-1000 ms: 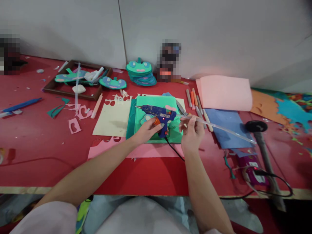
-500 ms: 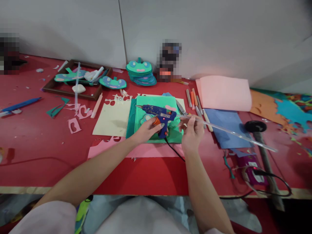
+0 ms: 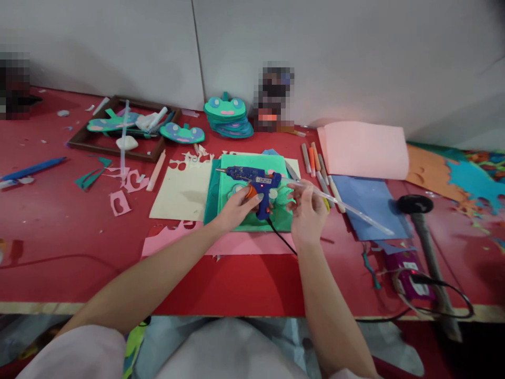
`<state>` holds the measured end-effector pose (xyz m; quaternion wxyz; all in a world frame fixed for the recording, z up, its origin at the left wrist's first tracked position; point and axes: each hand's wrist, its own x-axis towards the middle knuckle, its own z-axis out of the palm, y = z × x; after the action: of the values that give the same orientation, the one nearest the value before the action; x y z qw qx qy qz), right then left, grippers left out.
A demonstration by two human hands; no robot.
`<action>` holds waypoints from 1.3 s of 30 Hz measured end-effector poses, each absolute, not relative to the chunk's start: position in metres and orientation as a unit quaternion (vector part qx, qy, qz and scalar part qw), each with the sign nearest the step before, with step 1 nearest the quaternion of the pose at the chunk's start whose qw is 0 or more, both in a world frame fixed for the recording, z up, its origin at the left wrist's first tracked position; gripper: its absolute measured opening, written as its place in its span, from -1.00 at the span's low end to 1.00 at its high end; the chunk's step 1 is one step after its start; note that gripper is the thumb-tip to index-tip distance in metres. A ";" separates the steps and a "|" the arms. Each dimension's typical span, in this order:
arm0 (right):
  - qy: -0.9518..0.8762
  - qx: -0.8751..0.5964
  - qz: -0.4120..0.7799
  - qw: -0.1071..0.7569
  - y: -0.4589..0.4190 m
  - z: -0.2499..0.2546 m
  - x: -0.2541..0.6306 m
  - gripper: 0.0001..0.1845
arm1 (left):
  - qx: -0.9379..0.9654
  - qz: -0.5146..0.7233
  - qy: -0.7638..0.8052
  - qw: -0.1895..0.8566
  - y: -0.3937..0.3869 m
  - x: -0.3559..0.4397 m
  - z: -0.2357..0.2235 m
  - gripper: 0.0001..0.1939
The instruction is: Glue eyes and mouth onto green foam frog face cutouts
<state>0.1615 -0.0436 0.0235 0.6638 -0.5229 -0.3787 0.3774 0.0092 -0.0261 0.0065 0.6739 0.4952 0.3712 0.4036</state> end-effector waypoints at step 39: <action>-0.404 -0.449 0.357 0.713 -0.048 0.026 0.157 -0.82 | 0.461 0.382 0.272 0.753 -0.030 0.010 0.012 -0.56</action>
<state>0.1575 -0.0478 0.0258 0.7129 -0.4488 -0.4040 0.3565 0.0099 -0.0300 0.0117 0.7534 0.4609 0.2716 0.3824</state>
